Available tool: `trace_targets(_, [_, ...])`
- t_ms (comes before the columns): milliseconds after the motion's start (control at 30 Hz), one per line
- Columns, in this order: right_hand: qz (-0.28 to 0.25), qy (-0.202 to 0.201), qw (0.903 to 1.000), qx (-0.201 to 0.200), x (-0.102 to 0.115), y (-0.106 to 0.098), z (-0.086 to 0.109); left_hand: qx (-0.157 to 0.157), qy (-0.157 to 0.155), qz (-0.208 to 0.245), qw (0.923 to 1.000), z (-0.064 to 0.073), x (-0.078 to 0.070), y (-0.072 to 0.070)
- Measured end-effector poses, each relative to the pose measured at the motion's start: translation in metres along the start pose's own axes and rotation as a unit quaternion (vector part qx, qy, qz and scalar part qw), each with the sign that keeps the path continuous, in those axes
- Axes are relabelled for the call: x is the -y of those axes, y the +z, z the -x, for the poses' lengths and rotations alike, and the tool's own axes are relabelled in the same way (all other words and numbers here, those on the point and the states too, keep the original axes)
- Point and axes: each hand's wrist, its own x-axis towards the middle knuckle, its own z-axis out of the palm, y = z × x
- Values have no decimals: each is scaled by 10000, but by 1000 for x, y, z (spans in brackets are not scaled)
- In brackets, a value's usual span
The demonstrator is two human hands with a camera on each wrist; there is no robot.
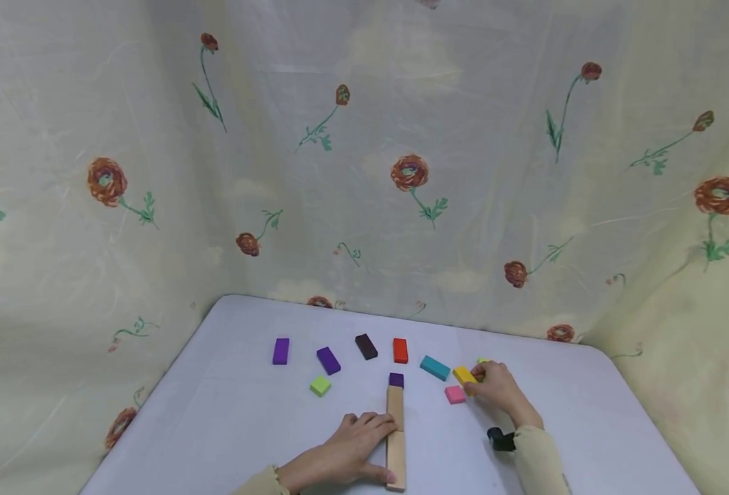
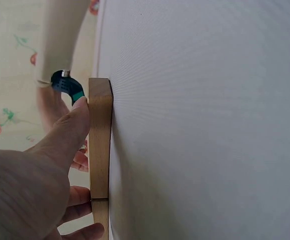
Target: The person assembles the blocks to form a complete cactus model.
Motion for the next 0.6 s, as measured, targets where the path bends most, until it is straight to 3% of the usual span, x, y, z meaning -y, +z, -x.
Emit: trace_targets(600, [-289,129,9995,50,1,7,-4,-8,36,47,10000,0,1,-1])
